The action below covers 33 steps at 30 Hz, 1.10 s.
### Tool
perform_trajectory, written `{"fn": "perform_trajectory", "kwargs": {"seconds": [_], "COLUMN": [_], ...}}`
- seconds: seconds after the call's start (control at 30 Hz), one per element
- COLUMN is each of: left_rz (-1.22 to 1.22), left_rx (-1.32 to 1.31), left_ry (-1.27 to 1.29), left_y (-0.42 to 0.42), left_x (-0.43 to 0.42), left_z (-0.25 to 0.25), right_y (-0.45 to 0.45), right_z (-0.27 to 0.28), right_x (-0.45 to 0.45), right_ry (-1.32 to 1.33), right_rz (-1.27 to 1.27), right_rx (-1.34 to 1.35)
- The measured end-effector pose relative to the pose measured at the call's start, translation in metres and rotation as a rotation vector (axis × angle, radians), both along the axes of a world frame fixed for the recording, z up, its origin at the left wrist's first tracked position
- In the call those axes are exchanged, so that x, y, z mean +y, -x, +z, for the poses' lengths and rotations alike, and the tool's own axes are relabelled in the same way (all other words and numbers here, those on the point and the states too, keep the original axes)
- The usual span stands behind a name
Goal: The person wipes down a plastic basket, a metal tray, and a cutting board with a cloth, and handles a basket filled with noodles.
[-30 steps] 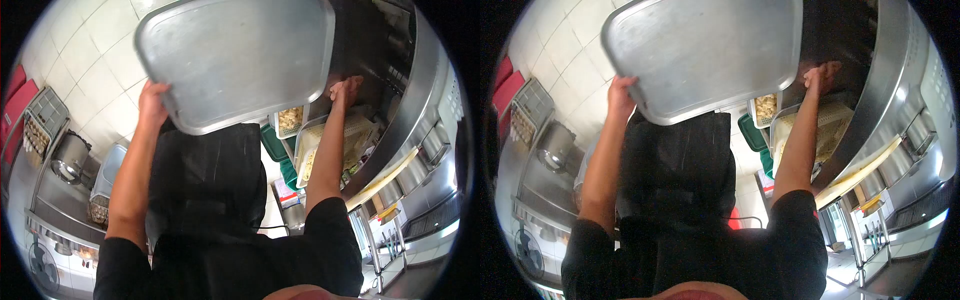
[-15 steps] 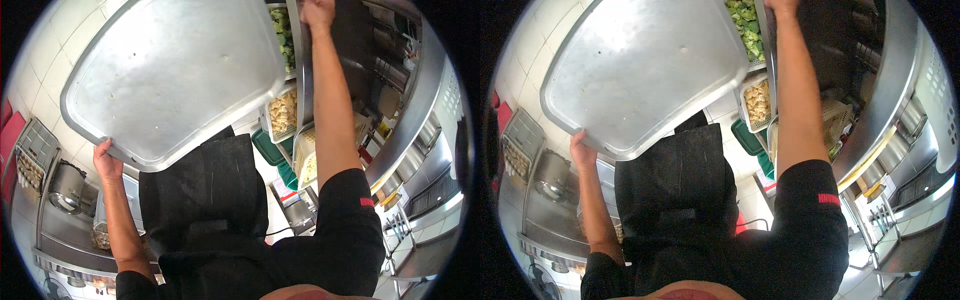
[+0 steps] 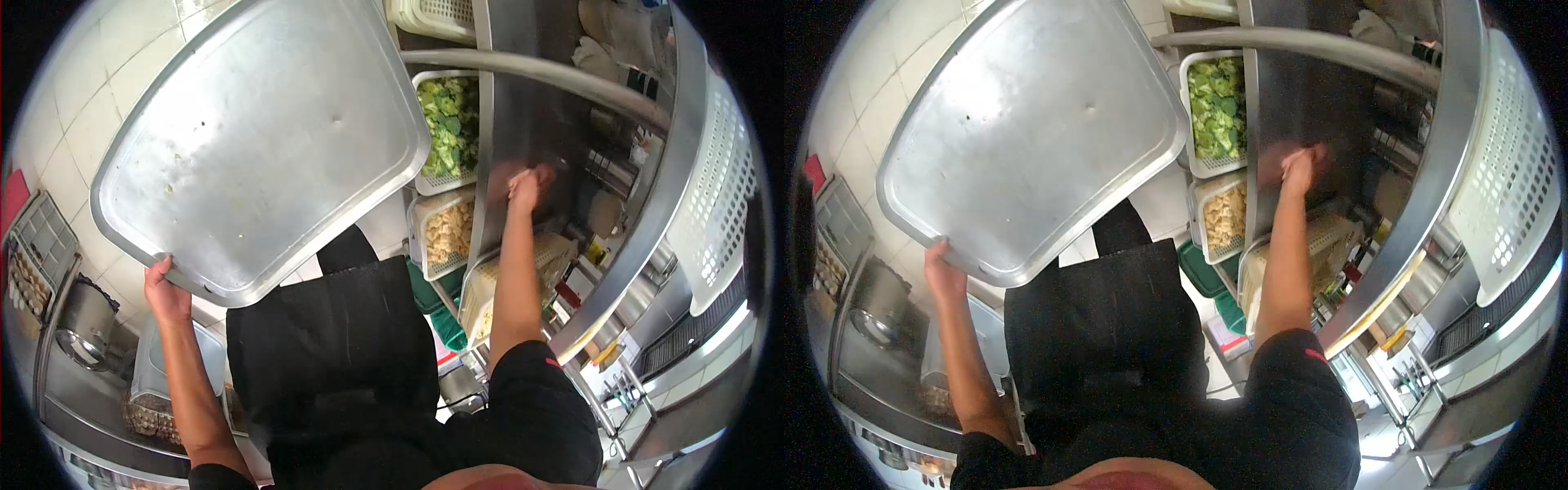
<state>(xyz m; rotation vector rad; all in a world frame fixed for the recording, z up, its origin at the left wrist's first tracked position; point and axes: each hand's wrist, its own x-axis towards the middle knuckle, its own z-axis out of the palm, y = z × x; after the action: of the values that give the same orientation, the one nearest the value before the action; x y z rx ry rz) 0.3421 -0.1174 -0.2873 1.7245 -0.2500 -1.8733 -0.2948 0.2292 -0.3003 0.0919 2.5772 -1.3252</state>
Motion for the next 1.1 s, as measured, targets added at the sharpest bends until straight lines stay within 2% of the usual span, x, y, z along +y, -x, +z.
{"fn": "perform_trajectory", "kwargs": {"seconds": [0.07,0.1,0.2,0.33,0.4,0.57,0.63,0.73,0.87,1.0,1.1], "left_rz": [0.016,0.021,0.03,0.028,0.067,0.038,0.024,0.002,-0.029,-0.047,-0.043], "left_rx": [0.021,0.024,-0.002,-0.031,-0.039,0.014,0.035,0.057,0.021,-0.006,0.059], "left_ry": [-0.019,-0.031,-0.037,-0.047,-0.074,-0.047,-0.076,-0.171,-0.117,-0.144,-0.194], "left_y": [-0.003,-0.006,-0.01,0.005,0.016,0.016,0.015,0.018,0.006,0.0,0.006], "left_x": [0.001,0.002,0.005,0.003,0.004,0.005,0.004,0.001,0.002,-0.006,-0.008], "left_z": [-0.007,-0.012,-0.023,-0.024,-0.027,-0.047,-0.05,-0.053,-0.061,-0.057,-0.053], "right_y": [0.029,0.066,0.073,0.223,0.225,0.266,0.262,0.228,0.174,0.126,0.106], "right_z": [0.009,-0.01,0.028,-0.028,0.008,0.016,0.011,-0.001,-0.006,0.007,0.012], "right_x": [-0.088,-0.108,-0.208,-0.193,-0.22,-0.228,-0.217,-0.2,-0.15,-0.049,0.032], "right_ry": [-0.228,-0.201,-0.134,0.031,-0.225,-0.373,-0.433,-0.547,-0.678,-0.834,-0.791], "right_rz": [-0.026,-0.017,-0.062,0.224,0.219,0.347,0.397,0.428,0.303,0.042,-0.088], "right_rx": [0.093,0.227,0.214,0.225,0.046,-0.1,-0.033,0.219,0.432,0.384,0.313]}}
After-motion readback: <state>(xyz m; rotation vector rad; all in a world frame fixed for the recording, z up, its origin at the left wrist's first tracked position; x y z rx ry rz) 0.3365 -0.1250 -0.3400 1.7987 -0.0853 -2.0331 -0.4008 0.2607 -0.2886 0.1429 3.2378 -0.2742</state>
